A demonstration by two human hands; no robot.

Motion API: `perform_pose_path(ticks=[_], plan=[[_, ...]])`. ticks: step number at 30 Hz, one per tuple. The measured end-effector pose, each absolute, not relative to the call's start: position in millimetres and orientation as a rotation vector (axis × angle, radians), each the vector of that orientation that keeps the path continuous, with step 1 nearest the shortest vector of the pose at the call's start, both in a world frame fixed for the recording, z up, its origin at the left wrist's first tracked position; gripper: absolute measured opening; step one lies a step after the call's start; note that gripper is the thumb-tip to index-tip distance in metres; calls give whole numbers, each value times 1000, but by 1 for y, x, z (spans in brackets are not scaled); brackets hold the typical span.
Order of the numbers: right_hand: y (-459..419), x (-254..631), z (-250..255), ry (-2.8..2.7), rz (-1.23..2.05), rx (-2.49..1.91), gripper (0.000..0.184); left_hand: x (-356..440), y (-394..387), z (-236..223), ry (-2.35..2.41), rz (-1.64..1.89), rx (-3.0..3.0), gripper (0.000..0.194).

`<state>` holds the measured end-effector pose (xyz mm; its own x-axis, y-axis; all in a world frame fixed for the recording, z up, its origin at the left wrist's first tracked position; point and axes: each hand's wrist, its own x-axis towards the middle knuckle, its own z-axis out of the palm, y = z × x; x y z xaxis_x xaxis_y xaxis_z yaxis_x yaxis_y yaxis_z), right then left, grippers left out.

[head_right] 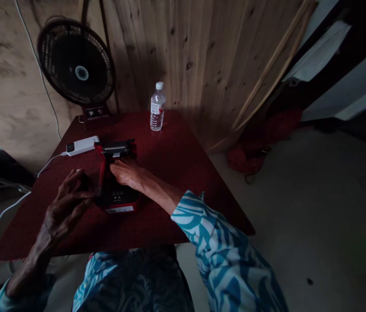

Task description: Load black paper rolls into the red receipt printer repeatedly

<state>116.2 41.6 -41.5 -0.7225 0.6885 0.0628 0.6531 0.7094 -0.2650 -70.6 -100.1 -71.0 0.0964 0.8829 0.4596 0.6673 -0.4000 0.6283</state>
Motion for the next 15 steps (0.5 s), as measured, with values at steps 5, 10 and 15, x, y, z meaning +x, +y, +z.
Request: perform_pose_path(ticks=[5, 10, 15], plan=[[36, 117, -33, -2949, 306, -1126, 24, -100, -109, -71, 1756, 1282, 1918, 22], [37, 118, -30, -2964, 394, -1145, 29, -125, -99, -84, 2007, 1085, 1694, 39], [31, 122, -25, -2841, 381, -1127, 31, -149, -74, -99, 2077, 935, 1608, 39]])
